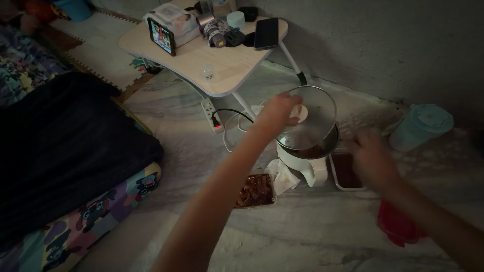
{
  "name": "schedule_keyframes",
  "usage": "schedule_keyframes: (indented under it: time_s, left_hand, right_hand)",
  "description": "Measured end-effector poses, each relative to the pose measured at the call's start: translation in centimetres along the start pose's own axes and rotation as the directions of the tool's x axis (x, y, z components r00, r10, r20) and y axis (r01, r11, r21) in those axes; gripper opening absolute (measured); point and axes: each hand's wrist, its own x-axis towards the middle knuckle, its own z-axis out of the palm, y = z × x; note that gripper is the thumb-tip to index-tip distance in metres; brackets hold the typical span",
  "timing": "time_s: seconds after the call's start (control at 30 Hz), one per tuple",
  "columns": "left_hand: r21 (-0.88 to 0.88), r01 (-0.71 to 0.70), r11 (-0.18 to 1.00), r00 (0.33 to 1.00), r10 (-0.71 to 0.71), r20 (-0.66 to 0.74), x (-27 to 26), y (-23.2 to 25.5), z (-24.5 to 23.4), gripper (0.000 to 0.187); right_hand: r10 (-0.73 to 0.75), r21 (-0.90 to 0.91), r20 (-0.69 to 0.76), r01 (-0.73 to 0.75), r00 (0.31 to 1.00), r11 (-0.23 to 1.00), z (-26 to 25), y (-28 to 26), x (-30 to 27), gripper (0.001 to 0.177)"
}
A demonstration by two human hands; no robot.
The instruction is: Transferring food from a plastic container to an electric pot and a smaller bowl using a spoon.
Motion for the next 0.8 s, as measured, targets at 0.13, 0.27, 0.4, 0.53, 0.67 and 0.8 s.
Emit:
schedule_keyframes:
  time_s: [0.13, 0.27, 0.4, 0.53, 0.67, 0.8]
  left_hand:
    - [-0.016, 0.021, 1.000, 1.000, -0.021, 0.011, -0.1, 0.4, -0.1, 0.047]
    - [0.009, 0.038, 0.999, 0.999, -0.038, 0.034, 0.4, 0.4, 0.5, 0.046]
    - [0.058, 0.055, 0.997, 0.994, -0.060, 0.089, 0.7, 0.9, 1.5, 0.048]
    - [0.106, 0.022, 0.994, 0.993, -0.034, 0.112, 1.0, 0.8, 2.6, 0.048]
    - [0.141, 0.001, 0.990, 0.987, -0.023, 0.159, 1.3, 1.2, 3.3, 0.044]
    - [0.212, 0.009, 0.977, 0.979, -0.052, 0.198, 1.7, 1.8, 4.1, 0.040]
  right_hand:
    - [-0.080, 0.037, -0.026, 0.081, 0.996, 0.996, -0.5, 0.4, -0.1, 0.043]
    - [0.113, 0.338, 0.069, -0.130, 0.991, 0.932, -1.2, 0.2, -0.5, 0.029]
    - [0.062, 0.219, -0.036, -0.053, 0.997, 0.974, -0.3, 1.7, -2.4, 0.030]
    - [0.232, 0.332, 0.058, -0.238, 0.971, 0.913, -4.5, 1.7, -3.5, 0.040]
    - [0.591, 0.427, 0.438, -0.735, 0.677, 0.526, -8.1, 2.5, -3.9, 0.040]
    - [0.588, 0.666, 0.237, -0.570, 0.773, 0.481, -2.7, 10.5, -7.0, 0.019]
